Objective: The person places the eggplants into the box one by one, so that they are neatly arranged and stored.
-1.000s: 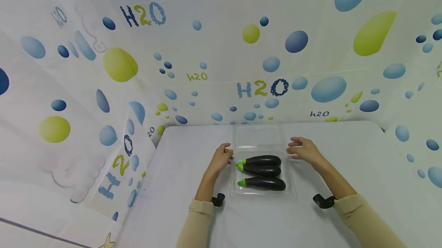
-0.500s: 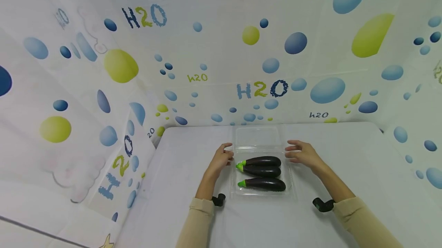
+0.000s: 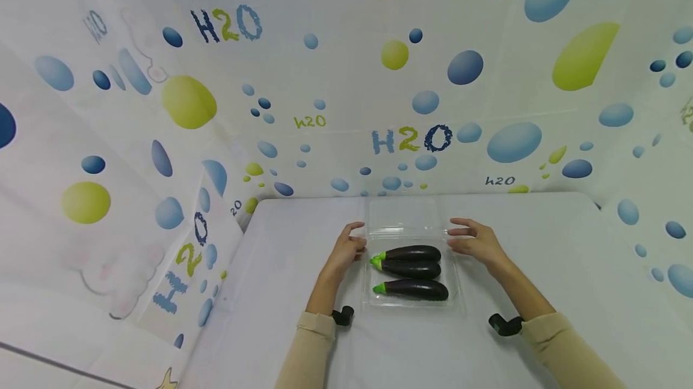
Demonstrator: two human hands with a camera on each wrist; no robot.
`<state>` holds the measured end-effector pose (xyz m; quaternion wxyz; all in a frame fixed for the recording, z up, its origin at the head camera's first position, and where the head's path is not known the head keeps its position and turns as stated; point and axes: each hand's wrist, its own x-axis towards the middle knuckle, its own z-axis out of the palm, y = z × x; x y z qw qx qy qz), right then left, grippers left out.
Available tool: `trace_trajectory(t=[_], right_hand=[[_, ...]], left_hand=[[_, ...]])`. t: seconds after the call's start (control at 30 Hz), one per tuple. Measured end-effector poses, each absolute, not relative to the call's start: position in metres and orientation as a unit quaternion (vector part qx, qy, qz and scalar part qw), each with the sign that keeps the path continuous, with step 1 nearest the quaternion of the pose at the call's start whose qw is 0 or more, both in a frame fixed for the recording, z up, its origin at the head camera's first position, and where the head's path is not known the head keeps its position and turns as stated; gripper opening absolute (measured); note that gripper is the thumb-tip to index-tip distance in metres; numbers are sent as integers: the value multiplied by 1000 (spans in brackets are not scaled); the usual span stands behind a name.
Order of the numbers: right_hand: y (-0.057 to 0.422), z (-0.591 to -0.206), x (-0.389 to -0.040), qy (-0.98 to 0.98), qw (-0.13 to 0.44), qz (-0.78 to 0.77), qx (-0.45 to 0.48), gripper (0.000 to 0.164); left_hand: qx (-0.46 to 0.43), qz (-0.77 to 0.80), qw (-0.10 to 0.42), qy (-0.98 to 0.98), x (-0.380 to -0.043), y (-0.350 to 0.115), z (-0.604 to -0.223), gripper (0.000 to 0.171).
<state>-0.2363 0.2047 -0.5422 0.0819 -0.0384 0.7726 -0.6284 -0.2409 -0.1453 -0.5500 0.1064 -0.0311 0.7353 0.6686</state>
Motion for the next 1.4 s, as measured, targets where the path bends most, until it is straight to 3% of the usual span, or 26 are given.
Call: trace_trajectory(t=[0.3, 0.63, 0.9, 1.07, 1.4], right_hand=[[203, -545, -236, 739, 74, -669, -17, 67], [202, -543, -235, 720, 74, -690, -23, 51], [204, -544, -236, 769, 65, -635, -36, 27], [207, -547, -234, 781, 68, -620, -27, 11], [211, -546, -225, 784, 51, -618, -33, 21]], left_hand=[[-31, 676, 96, 730, -240, -144, -549, 50], [-28, 682, 84, 726, -242, -142, -551, 41], [-17, 687, 86, 722, -241, -141, -548, 31], [-22, 690, 81, 719, -241, -141, -552, 15], [-24, 696, 74, 714, -238, -145, -549, 17]])
